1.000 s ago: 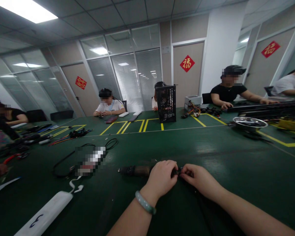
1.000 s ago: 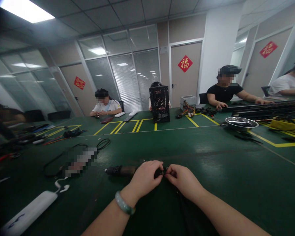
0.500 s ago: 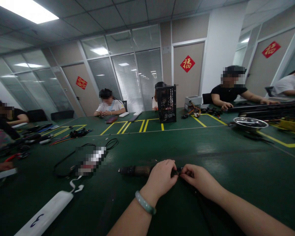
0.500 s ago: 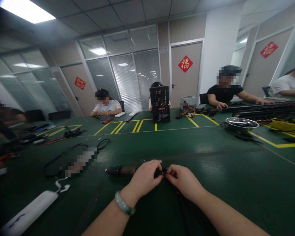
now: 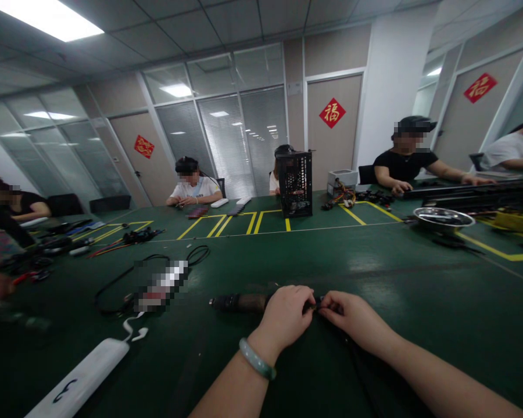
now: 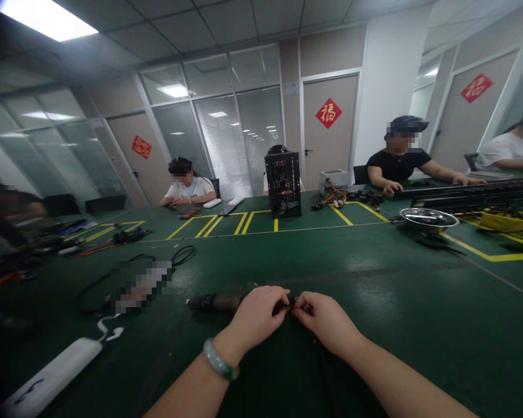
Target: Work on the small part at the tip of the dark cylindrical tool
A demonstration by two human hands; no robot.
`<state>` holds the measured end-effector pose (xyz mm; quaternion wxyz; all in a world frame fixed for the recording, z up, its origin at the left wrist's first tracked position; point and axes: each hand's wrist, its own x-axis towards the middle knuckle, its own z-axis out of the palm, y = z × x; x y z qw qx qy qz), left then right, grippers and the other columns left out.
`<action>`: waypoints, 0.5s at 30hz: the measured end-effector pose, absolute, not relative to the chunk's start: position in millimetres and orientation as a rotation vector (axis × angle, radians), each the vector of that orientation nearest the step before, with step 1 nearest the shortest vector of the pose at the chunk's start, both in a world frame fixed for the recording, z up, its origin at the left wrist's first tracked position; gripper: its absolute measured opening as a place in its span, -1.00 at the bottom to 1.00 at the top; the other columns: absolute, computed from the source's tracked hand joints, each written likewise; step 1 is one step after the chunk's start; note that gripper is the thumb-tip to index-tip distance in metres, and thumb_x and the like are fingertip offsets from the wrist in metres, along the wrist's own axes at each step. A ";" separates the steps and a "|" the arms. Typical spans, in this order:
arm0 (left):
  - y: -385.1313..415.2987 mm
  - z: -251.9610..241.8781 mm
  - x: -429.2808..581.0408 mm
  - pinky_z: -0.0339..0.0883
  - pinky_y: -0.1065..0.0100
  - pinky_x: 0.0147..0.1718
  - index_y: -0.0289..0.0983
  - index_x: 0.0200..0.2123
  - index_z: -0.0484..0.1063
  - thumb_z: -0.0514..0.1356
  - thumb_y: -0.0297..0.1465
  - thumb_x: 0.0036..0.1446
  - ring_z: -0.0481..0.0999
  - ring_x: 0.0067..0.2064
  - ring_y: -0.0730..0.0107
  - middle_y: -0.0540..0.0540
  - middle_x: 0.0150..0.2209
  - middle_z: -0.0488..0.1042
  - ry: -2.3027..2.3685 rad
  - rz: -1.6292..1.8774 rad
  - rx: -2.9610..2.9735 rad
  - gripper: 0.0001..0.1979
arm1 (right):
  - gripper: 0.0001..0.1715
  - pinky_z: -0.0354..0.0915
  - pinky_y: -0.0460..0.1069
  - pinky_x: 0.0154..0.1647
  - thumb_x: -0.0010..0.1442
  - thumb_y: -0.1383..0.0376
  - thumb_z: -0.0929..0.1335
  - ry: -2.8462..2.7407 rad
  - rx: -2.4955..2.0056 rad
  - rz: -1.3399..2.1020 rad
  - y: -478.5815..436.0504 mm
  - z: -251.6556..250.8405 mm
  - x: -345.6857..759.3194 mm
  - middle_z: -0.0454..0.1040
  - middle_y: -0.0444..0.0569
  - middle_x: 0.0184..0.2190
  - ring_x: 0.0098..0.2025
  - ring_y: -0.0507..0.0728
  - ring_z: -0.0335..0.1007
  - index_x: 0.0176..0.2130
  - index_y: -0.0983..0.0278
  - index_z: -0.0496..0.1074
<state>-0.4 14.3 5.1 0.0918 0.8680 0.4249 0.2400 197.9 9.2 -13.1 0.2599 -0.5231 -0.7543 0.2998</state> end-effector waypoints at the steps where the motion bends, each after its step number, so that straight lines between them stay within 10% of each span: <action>1: 14.4 5.0 -0.4 0.25 0.23 0.01 -0.18 -0.25 0.40 0.24 -0.49 0.09 0.42 -0.04 0.29 0.01 -0.07 0.47 1.263 0.714 2.577 -0.85 | -0.86 0.22 -0.08 -0.40 0.20 0.23 0.32 -2.040 -1.417 0.814 9.2 -13.5 198.1 0.53 -0.13 -0.42 -0.39 0.08 0.43 -0.31 0.22 0.46; 15: 14.8 5.0 0.1 0.27 0.24 -0.09 -0.19 -0.27 0.40 0.26 -0.43 0.11 0.44 -0.14 0.28 0.02 -0.21 0.48 1.293 0.686 2.579 -0.89 | -0.87 0.21 -0.09 -0.39 0.22 0.25 0.31 -2.049 -1.394 0.836 7.8 -11.6 197.7 0.53 -0.15 -0.40 -0.37 0.07 0.44 -0.30 0.21 0.46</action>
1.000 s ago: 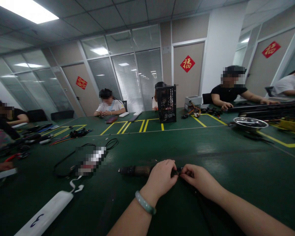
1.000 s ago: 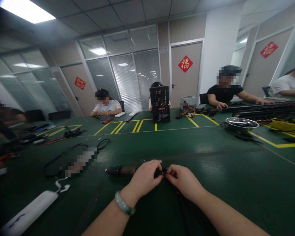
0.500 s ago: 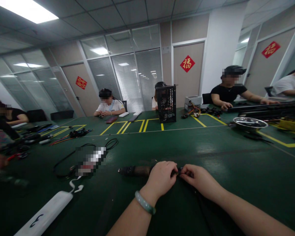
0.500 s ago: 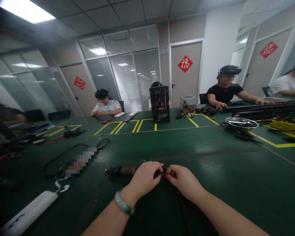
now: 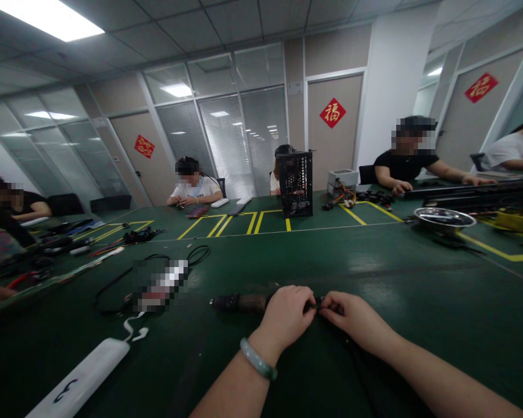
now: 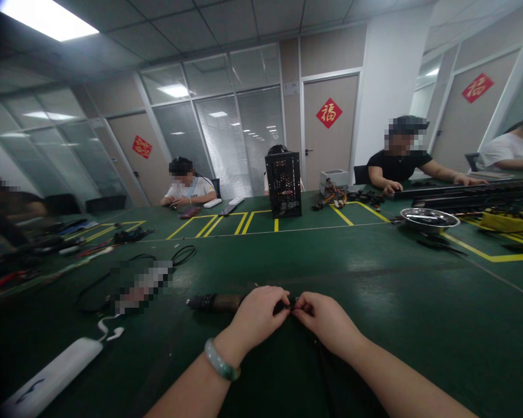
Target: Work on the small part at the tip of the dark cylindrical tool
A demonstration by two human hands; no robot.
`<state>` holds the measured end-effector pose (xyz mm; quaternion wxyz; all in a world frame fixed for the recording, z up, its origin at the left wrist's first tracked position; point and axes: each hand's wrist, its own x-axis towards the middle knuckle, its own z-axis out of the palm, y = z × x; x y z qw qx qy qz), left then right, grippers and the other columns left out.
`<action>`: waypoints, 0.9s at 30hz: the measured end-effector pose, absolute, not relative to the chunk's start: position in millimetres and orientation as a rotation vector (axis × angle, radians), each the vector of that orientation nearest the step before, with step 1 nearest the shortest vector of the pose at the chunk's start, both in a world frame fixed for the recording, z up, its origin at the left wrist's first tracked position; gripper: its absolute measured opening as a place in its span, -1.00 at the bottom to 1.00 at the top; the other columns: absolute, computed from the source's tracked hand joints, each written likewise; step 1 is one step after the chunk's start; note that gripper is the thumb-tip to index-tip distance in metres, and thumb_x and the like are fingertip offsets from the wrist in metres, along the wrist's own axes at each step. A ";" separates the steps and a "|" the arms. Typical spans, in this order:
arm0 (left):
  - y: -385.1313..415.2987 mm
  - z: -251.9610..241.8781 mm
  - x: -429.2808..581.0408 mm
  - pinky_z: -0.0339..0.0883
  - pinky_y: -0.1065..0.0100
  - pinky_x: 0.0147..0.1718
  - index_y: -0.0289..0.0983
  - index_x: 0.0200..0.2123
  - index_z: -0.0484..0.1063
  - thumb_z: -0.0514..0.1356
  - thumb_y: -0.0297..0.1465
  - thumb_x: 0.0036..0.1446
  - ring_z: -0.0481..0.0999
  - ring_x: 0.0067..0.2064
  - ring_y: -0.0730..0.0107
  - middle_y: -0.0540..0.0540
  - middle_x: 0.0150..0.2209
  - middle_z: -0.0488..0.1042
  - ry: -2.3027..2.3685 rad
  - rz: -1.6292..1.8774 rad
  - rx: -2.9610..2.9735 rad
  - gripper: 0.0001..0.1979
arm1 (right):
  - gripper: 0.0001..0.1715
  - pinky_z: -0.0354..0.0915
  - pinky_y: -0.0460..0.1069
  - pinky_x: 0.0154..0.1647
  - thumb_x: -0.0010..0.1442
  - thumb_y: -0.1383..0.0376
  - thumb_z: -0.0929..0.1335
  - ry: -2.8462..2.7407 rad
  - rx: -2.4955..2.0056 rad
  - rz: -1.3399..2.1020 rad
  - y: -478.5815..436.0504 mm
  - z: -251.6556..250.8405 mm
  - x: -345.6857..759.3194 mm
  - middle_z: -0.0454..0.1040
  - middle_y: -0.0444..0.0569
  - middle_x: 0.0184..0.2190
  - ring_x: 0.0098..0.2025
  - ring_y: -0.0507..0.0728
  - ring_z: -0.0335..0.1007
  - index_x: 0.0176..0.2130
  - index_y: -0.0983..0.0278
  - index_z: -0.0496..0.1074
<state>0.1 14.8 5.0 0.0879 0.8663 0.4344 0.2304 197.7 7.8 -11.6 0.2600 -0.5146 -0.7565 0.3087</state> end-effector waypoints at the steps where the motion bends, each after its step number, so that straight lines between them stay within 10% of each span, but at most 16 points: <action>1: 15.1 4.7 0.2 0.27 0.24 -0.10 -0.19 -0.27 0.40 0.26 -0.43 0.11 0.44 -0.15 0.28 0.02 -0.22 0.48 1.293 0.686 2.582 -0.89 | -0.87 0.21 -0.09 -0.39 0.22 0.25 0.31 -2.048 -1.388 0.840 7.8 -11.9 197.6 0.53 -0.15 -0.41 -0.37 0.07 0.44 -0.30 0.22 0.45; 27: 16.3 4.2 -0.5 0.26 0.27 -0.13 -0.19 -0.27 0.34 0.23 -0.42 0.11 0.42 -0.15 0.28 0.01 -0.24 0.45 1.327 0.627 2.596 -0.88 | -0.89 0.20 -0.10 -0.41 0.21 0.25 0.33 -2.040 -1.401 0.832 10.2 -15.0 198.8 0.51 -0.16 -0.42 -0.39 0.06 0.43 -0.32 0.21 0.45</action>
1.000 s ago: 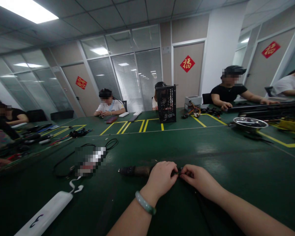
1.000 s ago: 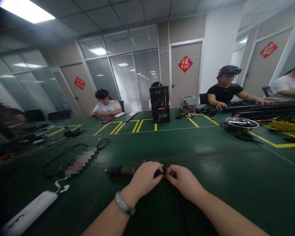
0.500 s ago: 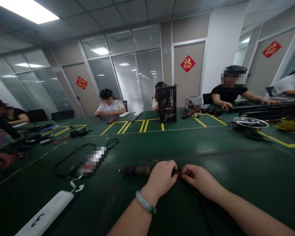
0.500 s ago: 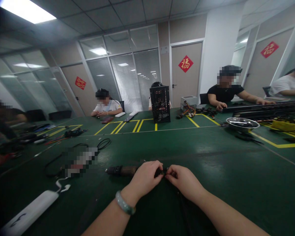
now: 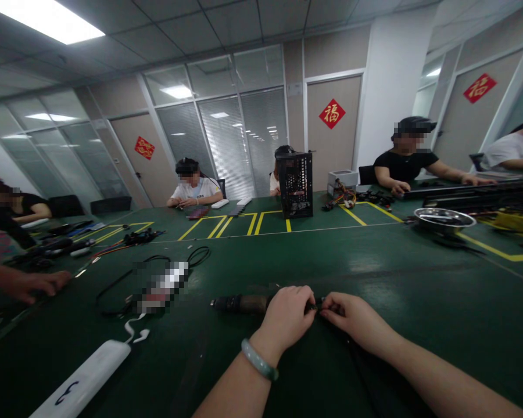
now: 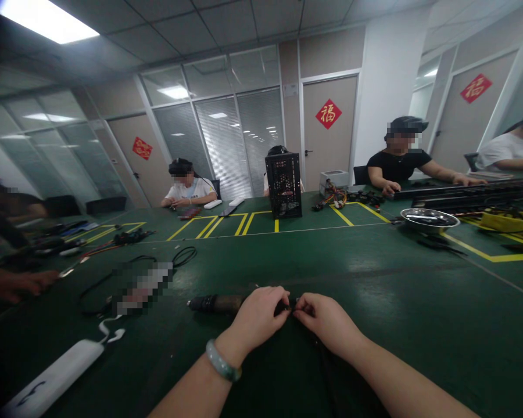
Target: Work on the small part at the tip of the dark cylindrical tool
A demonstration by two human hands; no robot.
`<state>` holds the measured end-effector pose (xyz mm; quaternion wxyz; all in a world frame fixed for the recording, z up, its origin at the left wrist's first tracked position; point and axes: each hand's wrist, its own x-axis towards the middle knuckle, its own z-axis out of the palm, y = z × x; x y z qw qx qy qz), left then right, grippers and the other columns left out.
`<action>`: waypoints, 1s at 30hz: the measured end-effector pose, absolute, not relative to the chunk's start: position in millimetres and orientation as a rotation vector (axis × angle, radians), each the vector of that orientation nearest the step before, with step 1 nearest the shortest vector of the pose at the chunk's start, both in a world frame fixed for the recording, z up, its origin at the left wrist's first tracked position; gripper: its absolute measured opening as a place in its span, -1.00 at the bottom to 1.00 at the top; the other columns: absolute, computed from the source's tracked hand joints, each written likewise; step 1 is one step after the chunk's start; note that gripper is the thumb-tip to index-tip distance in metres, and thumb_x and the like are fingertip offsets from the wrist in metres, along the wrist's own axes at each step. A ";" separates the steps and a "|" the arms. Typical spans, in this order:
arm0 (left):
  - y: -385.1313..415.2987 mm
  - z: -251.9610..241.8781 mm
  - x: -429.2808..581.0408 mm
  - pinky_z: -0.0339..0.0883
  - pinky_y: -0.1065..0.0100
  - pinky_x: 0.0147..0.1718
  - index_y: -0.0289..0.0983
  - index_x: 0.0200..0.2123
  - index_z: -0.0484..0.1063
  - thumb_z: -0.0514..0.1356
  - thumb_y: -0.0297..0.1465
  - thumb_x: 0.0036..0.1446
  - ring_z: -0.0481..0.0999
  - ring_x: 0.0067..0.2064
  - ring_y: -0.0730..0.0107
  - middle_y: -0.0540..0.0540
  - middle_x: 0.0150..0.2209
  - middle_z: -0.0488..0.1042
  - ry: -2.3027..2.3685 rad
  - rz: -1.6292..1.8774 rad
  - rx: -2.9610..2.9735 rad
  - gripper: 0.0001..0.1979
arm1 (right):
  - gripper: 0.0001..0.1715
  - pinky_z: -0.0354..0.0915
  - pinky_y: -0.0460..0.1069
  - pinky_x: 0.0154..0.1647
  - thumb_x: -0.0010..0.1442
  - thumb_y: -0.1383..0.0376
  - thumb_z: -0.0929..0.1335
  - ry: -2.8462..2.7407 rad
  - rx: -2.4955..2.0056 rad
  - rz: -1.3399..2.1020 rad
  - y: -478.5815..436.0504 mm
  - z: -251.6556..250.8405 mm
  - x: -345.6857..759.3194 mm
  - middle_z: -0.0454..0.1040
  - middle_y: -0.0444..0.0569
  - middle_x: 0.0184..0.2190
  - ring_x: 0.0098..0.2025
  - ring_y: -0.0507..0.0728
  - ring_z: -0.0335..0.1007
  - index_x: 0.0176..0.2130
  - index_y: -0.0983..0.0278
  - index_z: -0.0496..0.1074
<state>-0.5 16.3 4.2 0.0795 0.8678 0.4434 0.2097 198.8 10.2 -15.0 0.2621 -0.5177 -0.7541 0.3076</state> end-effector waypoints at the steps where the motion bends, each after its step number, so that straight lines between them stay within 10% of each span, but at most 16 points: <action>1: 16.7 3.9 -0.5 0.26 0.27 -0.15 -0.19 -0.27 0.34 0.24 -0.41 0.12 0.42 -0.16 0.28 0.01 -0.24 0.45 1.332 0.627 2.597 -0.88 | -0.89 0.20 -0.10 -0.40 0.21 0.25 0.33 -2.042 -1.402 0.835 10.0 -14.9 198.7 0.52 -0.16 -0.42 -0.38 0.06 0.43 -0.31 0.20 0.45; 30: 10.4 11.0 0.1 0.23 0.21 -0.01 -0.18 -0.20 0.37 0.17 -0.52 0.09 0.42 -0.08 0.27 0.01 -0.14 0.46 1.283 0.642 2.595 -0.81 | -0.86 0.22 -0.09 -0.38 0.21 0.23 0.32 -2.065 -1.409 0.829 8.8 -12.7 199.1 0.52 -0.13 -0.39 -0.37 0.08 0.43 -0.29 0.22 0.46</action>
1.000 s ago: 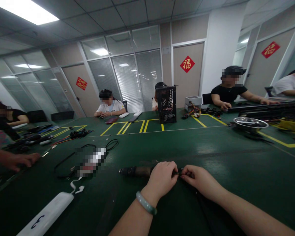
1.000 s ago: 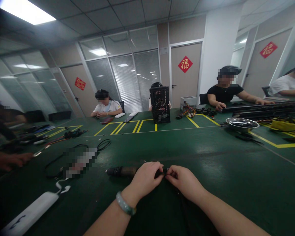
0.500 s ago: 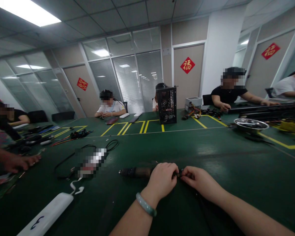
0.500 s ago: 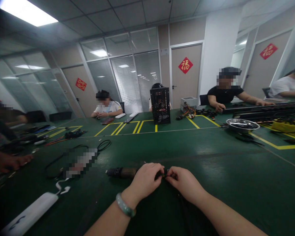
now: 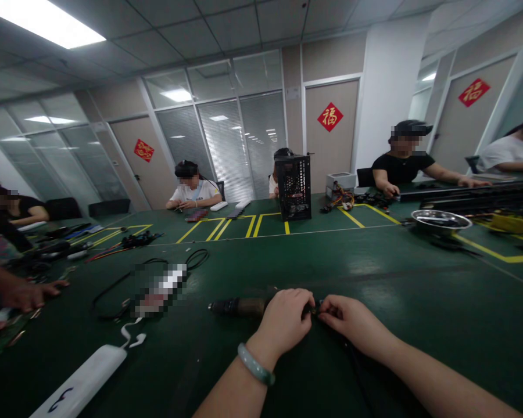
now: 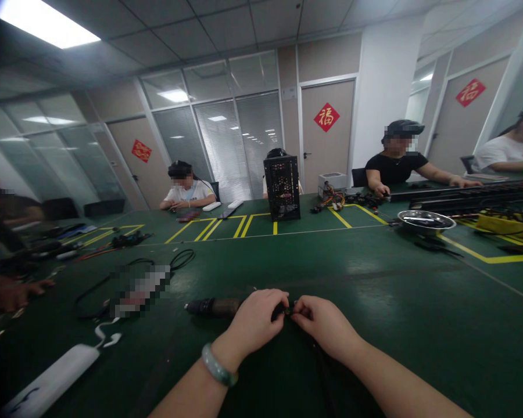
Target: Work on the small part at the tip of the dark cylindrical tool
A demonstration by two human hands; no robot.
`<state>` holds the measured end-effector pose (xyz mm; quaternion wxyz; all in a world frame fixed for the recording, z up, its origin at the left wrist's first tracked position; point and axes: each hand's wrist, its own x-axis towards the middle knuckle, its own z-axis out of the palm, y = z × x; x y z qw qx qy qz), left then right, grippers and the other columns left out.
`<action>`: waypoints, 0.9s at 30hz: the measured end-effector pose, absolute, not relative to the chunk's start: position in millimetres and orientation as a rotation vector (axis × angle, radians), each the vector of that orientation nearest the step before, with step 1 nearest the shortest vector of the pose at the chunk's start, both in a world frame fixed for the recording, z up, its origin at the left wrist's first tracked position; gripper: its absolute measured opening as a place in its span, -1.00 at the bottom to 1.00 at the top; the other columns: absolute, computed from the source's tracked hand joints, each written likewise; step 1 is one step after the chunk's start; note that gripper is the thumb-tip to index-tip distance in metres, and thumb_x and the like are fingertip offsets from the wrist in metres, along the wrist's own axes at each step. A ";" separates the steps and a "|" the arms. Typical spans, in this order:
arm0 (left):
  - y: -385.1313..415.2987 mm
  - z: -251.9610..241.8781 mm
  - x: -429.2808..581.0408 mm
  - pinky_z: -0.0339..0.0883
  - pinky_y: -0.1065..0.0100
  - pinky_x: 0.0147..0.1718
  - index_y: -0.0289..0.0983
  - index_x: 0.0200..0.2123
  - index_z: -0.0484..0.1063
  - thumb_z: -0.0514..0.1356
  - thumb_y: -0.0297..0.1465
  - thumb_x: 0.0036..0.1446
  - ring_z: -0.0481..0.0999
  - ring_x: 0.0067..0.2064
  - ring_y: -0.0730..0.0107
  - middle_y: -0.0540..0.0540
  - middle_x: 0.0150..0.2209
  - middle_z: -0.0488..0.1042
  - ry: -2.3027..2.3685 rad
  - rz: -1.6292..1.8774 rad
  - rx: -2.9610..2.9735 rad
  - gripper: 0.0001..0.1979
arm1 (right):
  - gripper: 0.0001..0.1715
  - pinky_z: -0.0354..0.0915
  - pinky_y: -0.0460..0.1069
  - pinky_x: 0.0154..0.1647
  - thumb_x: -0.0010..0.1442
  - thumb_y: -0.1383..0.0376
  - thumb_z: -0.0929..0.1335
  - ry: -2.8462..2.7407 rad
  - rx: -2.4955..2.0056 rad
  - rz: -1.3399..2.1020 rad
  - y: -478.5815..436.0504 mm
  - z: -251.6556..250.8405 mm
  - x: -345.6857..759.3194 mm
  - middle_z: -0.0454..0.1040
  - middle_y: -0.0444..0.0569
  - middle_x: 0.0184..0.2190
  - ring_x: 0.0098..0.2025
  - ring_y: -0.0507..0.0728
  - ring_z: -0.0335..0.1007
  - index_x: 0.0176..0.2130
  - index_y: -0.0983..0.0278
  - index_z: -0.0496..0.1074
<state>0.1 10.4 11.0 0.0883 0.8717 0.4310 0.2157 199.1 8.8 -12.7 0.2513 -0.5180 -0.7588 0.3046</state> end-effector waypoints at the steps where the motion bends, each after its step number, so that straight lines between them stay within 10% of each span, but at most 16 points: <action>1: 10.3 10.8 0.2 0.24 0.22 -0.01 -0.17 -0.20 0.37 0.18 -0.51 0.09 0.42 -0.09 0.27 0.01 -0.14 0.46 1.289 0.649 2.590 -0.80 | -0.86 0.22 -0.09 -0.39 0.21 0.23 0.32 -2.061 -1.407 0.833 9.0 -13.1 199.1 0.52 -0.13 -0.40 -0.37 0.08 0.43 -0.29 0.22 0.46; 27: 11.5 11.0 2.6 0.22 0.22 -0.01 -0.18 -0.22 0.38 0.15 -0.54 0.07 0.41 -0.06 0.25 0.00 -0.12 0.47 1.295 0.576 2.646 -0.80 | -0.87 0.22 -0.09 -0.37 0.20 0.25 0.32 -2.071 -1.401 0.817 8.1 -10.6 198.3 0.53 -0.13 -0.38 -0.35 0.08 0.42 -0.30 0.21 0.47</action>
